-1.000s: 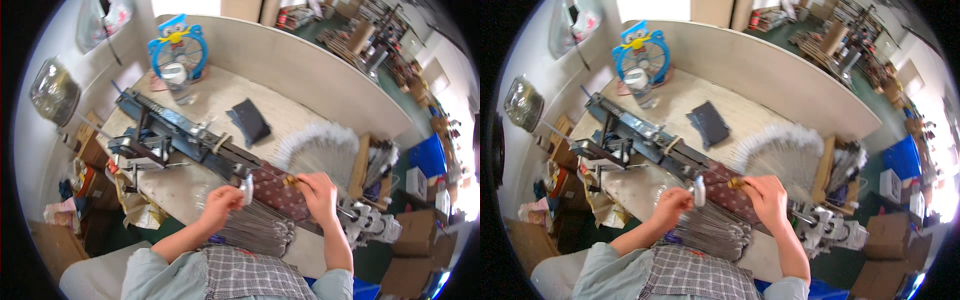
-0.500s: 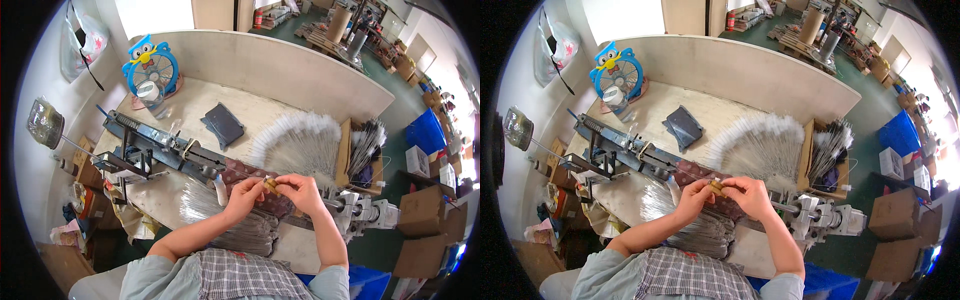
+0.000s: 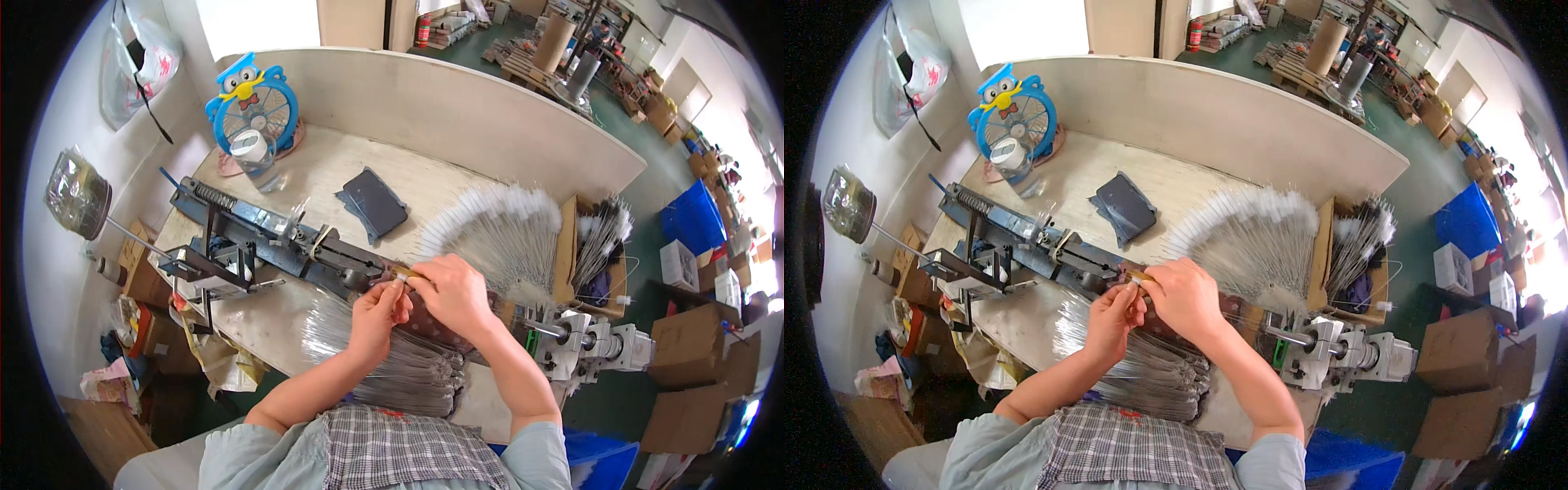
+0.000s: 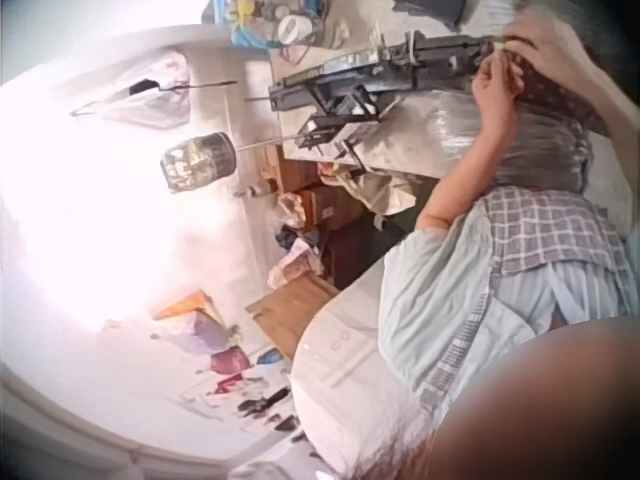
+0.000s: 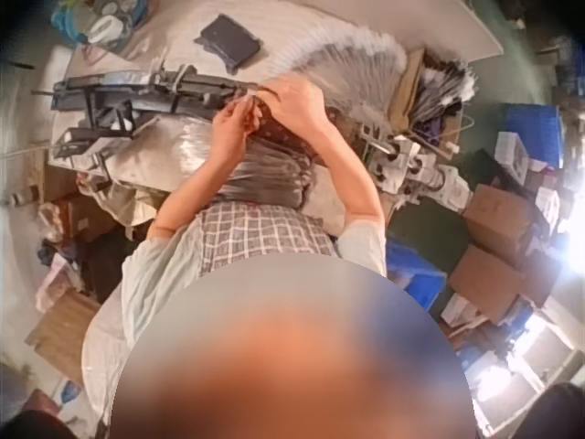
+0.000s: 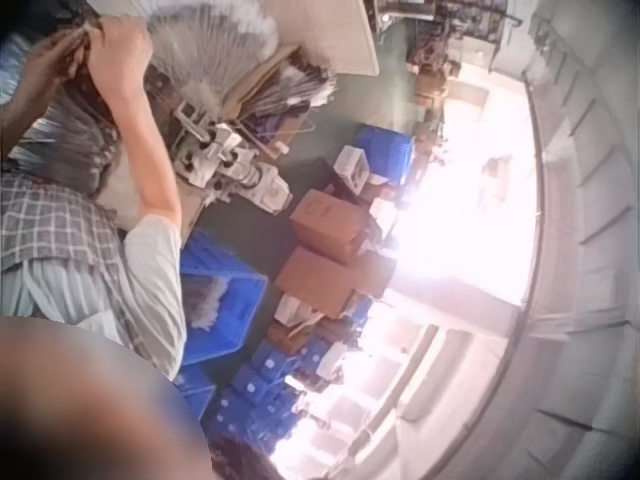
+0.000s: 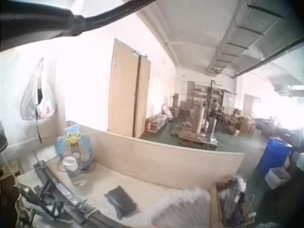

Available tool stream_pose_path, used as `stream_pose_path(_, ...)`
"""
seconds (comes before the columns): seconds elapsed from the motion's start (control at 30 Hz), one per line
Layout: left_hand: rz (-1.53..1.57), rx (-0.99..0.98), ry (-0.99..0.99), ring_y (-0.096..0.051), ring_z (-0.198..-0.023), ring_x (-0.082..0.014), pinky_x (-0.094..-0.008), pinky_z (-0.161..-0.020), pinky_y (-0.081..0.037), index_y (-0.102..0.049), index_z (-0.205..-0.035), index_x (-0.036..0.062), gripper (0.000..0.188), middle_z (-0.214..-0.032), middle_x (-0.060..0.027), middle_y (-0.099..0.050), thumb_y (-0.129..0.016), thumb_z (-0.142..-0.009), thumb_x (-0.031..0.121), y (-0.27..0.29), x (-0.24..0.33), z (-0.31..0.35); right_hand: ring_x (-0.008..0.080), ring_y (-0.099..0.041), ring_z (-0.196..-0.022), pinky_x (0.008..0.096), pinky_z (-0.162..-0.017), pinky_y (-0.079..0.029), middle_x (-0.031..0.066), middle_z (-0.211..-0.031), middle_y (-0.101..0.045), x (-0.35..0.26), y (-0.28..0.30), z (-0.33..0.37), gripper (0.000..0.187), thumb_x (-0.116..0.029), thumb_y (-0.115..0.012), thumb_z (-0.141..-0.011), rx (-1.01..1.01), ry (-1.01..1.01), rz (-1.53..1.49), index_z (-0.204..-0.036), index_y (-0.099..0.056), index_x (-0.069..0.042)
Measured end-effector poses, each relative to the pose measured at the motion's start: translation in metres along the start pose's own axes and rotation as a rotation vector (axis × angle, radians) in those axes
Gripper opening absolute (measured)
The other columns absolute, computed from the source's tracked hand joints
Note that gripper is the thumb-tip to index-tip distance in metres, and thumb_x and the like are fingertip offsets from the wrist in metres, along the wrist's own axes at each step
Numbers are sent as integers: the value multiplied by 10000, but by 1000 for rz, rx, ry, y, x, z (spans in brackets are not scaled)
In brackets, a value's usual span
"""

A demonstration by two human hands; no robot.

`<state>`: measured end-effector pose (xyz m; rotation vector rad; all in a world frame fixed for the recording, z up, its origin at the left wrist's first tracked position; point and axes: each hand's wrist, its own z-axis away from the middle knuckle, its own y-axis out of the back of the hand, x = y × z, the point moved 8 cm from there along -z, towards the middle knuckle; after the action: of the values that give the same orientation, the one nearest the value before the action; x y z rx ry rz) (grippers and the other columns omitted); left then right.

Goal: The recorder is assembling industrial brushes by inserting metal rod components into an assembly machine and removing finished brushes.

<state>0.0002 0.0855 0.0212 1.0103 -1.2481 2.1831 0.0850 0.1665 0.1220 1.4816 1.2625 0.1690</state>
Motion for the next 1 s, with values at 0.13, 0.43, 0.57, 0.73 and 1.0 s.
stream_pose_path(0.13, -82, -49, -16, -568, -622, -103, -220, -586, -447, -581, -892, 34, 257, -738, -38, -597, -511, -950, 275, 1, 2, 3, 260, -590, -733, 348, -640, -471, 90, -745, -634, 6, -4, -2, 177, -198, -651, -797, -118, -154, -177, -879, -684, -45)
stream_pose_path(0.43, 160, -46, 77, -601, -909, -162, -308, -813, -449, -537, -1079, 58, 428, -975, -65, -621, -348, -978, 428, -5, -1, -3, 260, -587, -841, 372, -707, -468, 62, -856, -643, -10, -6, 5, 239, -242, -668, -766, -10, -101, -27, -921, -665, -59)
stream_pose_path(0.57, 282, -26, 17, -587, -950, -162, -331, -841, -445, -527, -1092, 69, 367, -1020, -52, -612, -407, -964, 392, -6, 3, 2, 246, -573, -915, 373, -780, -440, 24, -930, -642, -32, -7, 9, 279, -203, -728, -670, 113, -28, 118, -904, -670, -62)
stream_pose_path(0.73, 333, 0, 58, -608, -859, -157, -321, -798, -459, -561, -995, 51, 240, -931, -51, -629, -466, -946, 266, -5, -4, -1, 196, -566, -886, 341, -789, -394, -11, -901, -624, -37, 10, 16, 237, -188, -730, -668, 287, 109, 213, -890, -684, -118)
stream_pose_path(1.0, 321, 7, -44, -613, -828, -126, -301, -752, -497, -574, -942, 40, 76, -914, -45, -627, -551, -883, 83, -2, 2, -2, 183, -560, -895, 353, -808, -394, -14, -890, -614, -28, 10, 22, 204, -163, -698, -692, 259, 178, 164, -893, -664, -156)
